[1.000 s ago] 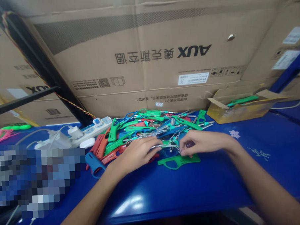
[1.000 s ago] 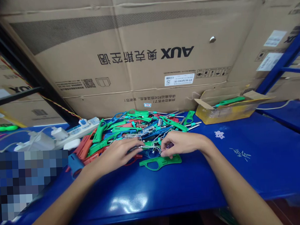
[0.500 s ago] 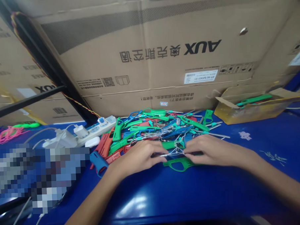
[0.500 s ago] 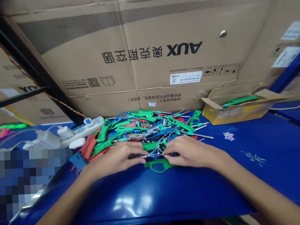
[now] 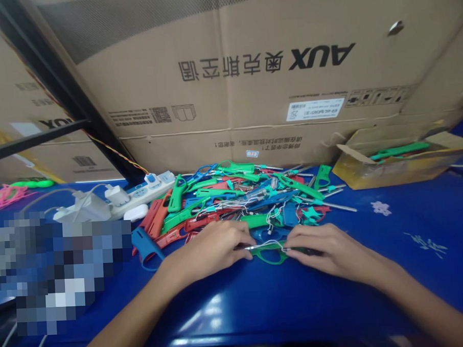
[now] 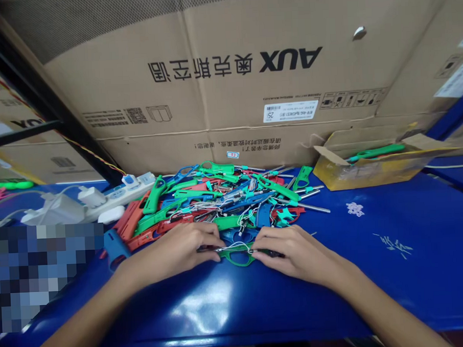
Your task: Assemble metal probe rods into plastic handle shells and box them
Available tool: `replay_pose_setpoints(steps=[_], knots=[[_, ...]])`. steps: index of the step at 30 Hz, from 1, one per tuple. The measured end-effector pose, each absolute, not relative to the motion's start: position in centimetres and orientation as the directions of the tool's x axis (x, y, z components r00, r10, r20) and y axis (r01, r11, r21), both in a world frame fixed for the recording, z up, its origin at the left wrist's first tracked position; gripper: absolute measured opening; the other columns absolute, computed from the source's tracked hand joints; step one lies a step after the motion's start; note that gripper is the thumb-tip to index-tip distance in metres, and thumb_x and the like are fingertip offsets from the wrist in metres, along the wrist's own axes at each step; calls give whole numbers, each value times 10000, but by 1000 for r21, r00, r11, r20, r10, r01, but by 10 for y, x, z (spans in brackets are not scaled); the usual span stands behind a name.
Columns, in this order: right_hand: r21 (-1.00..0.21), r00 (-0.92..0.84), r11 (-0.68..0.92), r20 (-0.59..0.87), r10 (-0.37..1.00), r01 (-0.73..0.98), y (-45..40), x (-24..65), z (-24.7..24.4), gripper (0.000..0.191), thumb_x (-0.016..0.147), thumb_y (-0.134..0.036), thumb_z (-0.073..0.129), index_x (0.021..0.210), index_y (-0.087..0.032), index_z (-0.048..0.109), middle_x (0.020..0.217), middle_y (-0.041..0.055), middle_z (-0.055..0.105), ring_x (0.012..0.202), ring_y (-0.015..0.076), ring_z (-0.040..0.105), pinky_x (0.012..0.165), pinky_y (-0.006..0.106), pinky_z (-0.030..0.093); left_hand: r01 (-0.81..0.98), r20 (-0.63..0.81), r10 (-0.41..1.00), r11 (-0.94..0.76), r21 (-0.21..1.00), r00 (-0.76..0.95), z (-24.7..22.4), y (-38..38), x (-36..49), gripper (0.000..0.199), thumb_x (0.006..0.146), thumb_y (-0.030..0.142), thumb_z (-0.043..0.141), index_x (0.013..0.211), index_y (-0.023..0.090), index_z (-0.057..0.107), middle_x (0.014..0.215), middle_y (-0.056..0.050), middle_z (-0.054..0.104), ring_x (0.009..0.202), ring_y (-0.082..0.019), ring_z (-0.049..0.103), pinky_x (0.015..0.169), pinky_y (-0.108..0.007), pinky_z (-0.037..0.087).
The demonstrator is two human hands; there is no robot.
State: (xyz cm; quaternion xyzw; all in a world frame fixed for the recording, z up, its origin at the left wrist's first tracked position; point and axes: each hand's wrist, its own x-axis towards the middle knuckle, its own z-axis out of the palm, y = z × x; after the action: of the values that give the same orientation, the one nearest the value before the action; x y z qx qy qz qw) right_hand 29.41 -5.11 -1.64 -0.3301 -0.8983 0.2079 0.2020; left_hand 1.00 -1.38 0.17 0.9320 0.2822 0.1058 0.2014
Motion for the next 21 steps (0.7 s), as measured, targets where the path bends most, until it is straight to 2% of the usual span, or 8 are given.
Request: replay_pose_setpoints(steps=[4, 9, 17, 21], knots=[[-575, -689, 645, 184, 701, 503, -52, 292, -14, 251, 993, -328, 490, 1069, -209, 698, 992, 71, 692, 830, 161, 646, 746, 295, 513, 520, 54, 588, -751, 406, 807, 4, -15, 12, 140, 902, 289, 663, 1032, 272, 712, 964, -7, 707, 860, -183, 663, 694, -285, 456], [-588, -687, 626, 156, 710, 513, -51, 290, -17, 248, 996, -333, 489, 1049, -195, 687, 990, 69, 670, 856, 162, 632, 771, 293, 498, 544, 31, 612, -724, 424, 790, 6, -17, 15, 49, 881, 273, 688, 911, 235, 683, 923, -1, 716, 820, -175, 658, 665, -268, 431], [-464, -713, 664, 94, 694, 586, -51, 288, -19, 288, 1021, -363, 438, 1088, -206, 669, 1037, 68, 642, 858, 160, 629, 764, 282, 481, 481, 40, 577, -714, 509, 816, 3, -18, 18, 82, 884, 274, 696, 881, 201, 658, 890, -9, 672, 812, -158, 629, 682, -249, 446], [-446, -709, 664, 88, 700, 601, -50, 287, -19, 257, 1016, -351, 455, 1076, -204, 657, 1021, 55, 636, 862, 158, 624, 760, 278, 477, 483, 18, 580, -695, 532, 815, 4, -18, 21, 133, 895, 311, 686, 909, 184, 651, 910, -22, 670, 818, -165, 623, 684, -253, 432]])
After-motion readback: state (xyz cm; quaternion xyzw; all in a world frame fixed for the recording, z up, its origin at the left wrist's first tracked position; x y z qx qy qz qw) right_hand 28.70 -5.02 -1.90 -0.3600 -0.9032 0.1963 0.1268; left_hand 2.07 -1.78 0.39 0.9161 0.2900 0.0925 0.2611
